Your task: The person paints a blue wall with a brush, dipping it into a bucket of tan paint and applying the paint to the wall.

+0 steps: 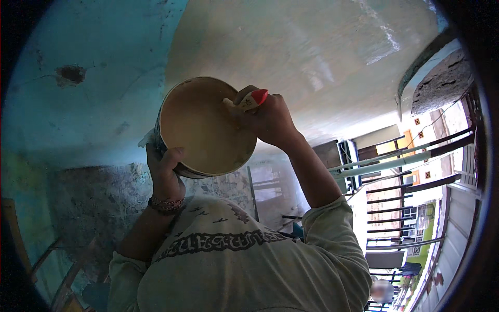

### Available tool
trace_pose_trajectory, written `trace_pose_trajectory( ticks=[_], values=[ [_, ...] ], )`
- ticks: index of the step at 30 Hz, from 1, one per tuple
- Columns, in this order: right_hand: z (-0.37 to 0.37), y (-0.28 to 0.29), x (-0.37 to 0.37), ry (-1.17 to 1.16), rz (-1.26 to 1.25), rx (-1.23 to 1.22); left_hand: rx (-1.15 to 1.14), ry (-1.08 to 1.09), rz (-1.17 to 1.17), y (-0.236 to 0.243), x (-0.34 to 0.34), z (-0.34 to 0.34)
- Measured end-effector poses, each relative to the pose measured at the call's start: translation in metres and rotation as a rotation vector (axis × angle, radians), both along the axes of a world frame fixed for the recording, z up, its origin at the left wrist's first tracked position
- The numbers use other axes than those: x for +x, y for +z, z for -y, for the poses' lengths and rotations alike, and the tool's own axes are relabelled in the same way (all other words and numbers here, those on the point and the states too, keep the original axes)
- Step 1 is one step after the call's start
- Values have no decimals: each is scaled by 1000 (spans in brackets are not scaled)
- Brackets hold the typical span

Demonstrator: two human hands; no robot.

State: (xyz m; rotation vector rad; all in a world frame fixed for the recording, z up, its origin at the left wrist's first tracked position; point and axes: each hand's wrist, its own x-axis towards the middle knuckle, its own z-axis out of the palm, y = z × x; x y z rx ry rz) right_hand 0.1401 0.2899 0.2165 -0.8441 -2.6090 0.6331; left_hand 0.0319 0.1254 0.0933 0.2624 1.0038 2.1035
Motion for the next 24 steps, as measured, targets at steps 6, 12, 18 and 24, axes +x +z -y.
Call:
trace_pose_trajectory(
  ticks=[6, 12, 18, 24],
  values=[
    [-10, 17, 5, 191, -119, 89, 15, 17, -17, -5, 5, -5],
    [-17, 17, 8, 157, 91, 258, 15, 20, 77, 0, 14, -17],
    [-26, 16, 15, 256, 113, 462, 49, 4, 74, 13, 24, -24],
    [-27, 19, 13, 264, 210, 557, 34, 74, 172, 10, 31, -32]
  ],
)
